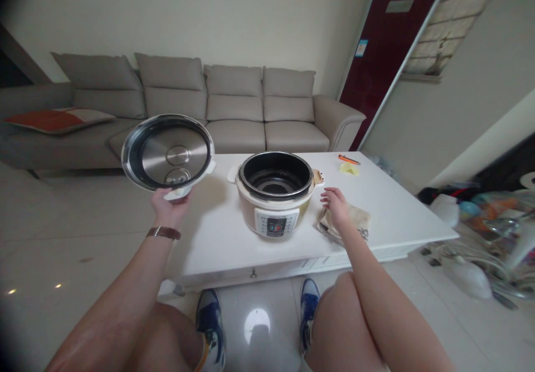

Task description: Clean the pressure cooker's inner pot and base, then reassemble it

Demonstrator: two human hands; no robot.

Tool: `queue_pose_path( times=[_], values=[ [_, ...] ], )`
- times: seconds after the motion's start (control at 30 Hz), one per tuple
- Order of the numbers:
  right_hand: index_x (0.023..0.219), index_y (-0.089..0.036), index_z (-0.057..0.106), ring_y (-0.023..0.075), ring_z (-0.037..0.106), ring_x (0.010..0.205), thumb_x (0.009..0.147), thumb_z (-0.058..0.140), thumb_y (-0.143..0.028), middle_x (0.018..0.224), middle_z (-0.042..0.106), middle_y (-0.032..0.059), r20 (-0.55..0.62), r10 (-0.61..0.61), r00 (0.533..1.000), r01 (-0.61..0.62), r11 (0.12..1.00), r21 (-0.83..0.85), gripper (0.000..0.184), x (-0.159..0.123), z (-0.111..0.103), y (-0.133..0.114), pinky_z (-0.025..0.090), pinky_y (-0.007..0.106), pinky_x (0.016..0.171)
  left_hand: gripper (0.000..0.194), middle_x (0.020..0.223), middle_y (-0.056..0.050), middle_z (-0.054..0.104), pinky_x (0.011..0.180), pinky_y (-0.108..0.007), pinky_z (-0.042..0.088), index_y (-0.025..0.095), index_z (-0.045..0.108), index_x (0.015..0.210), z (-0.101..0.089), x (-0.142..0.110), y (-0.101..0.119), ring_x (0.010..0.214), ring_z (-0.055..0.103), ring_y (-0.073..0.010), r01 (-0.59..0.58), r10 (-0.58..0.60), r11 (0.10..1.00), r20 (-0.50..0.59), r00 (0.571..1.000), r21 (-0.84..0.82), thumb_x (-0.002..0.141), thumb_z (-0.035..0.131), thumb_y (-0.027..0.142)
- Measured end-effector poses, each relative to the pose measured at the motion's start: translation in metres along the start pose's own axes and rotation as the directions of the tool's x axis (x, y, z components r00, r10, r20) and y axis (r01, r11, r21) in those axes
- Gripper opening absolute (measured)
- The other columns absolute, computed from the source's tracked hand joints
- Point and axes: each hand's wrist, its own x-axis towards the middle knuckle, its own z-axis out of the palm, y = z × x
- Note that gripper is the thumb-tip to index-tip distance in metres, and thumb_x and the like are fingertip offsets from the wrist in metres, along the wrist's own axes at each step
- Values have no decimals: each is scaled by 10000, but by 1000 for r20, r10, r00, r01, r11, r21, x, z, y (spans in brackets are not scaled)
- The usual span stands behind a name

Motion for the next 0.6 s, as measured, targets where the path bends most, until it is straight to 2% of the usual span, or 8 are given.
queue_pose_path(
  times=[0.1, 0.23, 0.37, 0.43, 0.5, 0.6],
  values=[
    [926, -257, 668, 137, 615, 723, 642, 682, -362, 856, 675, -13, -21, -21, 1000, 21, 1000, -5, 303, -1, 1, -2, 438, 247, 604, 293, 865, -37, 669, 849, -406, 652, 215, 566, 884, 4, -14, 9, 908, 721, -230, -14, 15, 1000, 67, 998, -16, 613, 530, 110],
    [916, -261, 664, 136, 603, 723, 667, 662, -379, 870, 670, -13, -73, -93, 993, 95, 995, 27, 276, -3, 1, -10, 442, 252, 614, 299, 833, -41, 669, 771, -398, 654, 219, 559, 908, 7, -31, 25, 885, 706, -244, 10, -5, 999, 151, 989, -33, 625, 548, 122],
    [958, -270, 663, 155, 621, 782, 764, 642, -401, 894, 672, -1, -100, -255, 962, 257, 966, 8, 235, -15, 6, -25, 454, 268, 657, 259, 802, -28, 645, 678, -348, 625, 214, 541, 922, 11, -49, 38, 811, 663, -219, 38, -36, 999, 105, 994, -12, 668, 569, 173],
    [984, -271, 664, 175, 631, 843, 826, 619, -386, 942, 677, 15, -85, -399, 913, 394, 917, -66, 200, -28, 13, -35, 467, 292, 704, 233, 778, -9, 617, 629, -307, 593, 220, 521, 906, 13, -58, 39, 757, 630, -193, 63, -64, 998, 44, 997, 12, 682, 572, 186],
    [1009, -273, 663, 200, 631, 919, 881, 599, -363, 1002, 679, 33, -40, -547, 836, 535, 830, -159, 169, -45, 24, -43, 482, 328, 771, 228, 746, 10, 587, 589, -276, 559, 228, 507, 886, 15, -66, 37, 698, 592, -170, 85, -85, 996, 19, 996, 23, 672, 572, 186],
    [1038, -268, 656, 228, 628, 970, 953, 572, -351, 1024, 678, 54, 96, -687, 720, 689, 694, -208, 146, -74, 46, -51, 495, 379, 838, 246, 741, 5, 600, 649, -314, 589, 233, 537, 881, 14, -74, 30, 738, 616, -190, 116, -119, 993, 91, 989, 32, 639, 578, 210]
  ],
)
